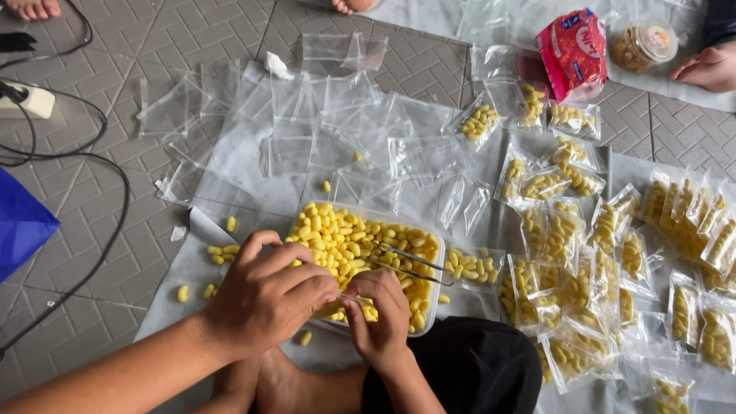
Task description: Manually packaging yellow snacks into small plastic bags using tongs while sitting on the floor.
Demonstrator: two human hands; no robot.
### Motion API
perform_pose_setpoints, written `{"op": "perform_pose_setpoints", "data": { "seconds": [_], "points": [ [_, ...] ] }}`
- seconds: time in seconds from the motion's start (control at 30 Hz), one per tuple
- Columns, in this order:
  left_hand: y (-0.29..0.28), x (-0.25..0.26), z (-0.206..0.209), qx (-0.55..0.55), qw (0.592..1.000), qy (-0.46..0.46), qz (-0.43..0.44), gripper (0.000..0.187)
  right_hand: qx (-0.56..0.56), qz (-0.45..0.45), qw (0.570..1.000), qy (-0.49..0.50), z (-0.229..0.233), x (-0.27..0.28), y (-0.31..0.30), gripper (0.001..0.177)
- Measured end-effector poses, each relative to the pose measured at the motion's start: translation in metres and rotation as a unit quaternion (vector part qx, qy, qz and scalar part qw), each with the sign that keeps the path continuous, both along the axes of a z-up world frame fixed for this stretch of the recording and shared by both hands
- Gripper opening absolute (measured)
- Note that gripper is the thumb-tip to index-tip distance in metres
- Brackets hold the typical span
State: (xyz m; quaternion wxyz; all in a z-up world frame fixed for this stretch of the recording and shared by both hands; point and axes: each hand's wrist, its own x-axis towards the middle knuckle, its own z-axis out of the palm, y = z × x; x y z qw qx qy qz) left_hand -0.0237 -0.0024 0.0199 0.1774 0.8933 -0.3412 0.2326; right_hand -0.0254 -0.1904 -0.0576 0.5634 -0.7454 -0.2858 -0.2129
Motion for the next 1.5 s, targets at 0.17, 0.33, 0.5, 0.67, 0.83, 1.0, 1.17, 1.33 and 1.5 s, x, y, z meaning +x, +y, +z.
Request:
{"op": "perform_pose_setpoints", "data": {
  "seconds": [0.17, 0.33, 0.5, 0.67, 0.83, 1.0, 1.17, 1.33, 1.5],
  "points": [
    [0.004, 0.001, -0.004, 0.005, 1.0, 0.013, 0.007, 0.007, -0.037, -0.003, 0.999, -0.001, 0.0, 0.002, 0.004, 0.014],
    [0.003, -0.001, -0.009, 0.003, 1.0, 0.019, 0.006, 0.01, -0.07, -0.02, 0.997, -0.018, -0.002, 0.001, 0.001, 0.01],
    [0.001, 0.002, -0.001, -0.023, 1.0, 0.018, -0.002, 0.025, -0.076, -0.052, 0.995, -0.036, -0.002, 0.01, -0.01, 0.028],
    [0.008, 0.0, 0.001, -0.03, 1.0, 0.007, -0.001, 0.038, -0.076, -0.043, 0.994, -0.066, -0.02, 0.011, -0.022, 0.041],
    [0.005, 0.0, -0.008, -0.082, 0.991, 0.084, 0.066, 0.054, 0.04, 0.02, 0.998, 0.04, -0.032, 0.005, -0.022, 0.045],
    [-0.007, -0.011, -0.006, -0.216, 0.651, 0.702, 0.19, 0.054, 0.254, -0.003, 0.937, 0.24, -0.045, 0.005, -0.017, 0.045],
    [-0.004, -0.004, -0.017, -0.172, 0.716, 0.633, 0.239, 0.029, 0.211, 0.078, 0.902, 0.37, -0.07, 0.003, -0.011, 0.058],
    [0.0, -0.005, -0.035, -0.208, 0.702, 0.638, 0.24, 0.034, 0.181, 0.187, 0.888, 0.379, -0.05, 0.0, 0.004, 0.047],
    [-0.007, -0.01, -0.04, -0.376, 0.558, 0.715, 0.189, 0.046, 0.177, 0.204, 0.888, 0.372, -0.052, 0.002, -0.001, 0.039]
  ]
}}
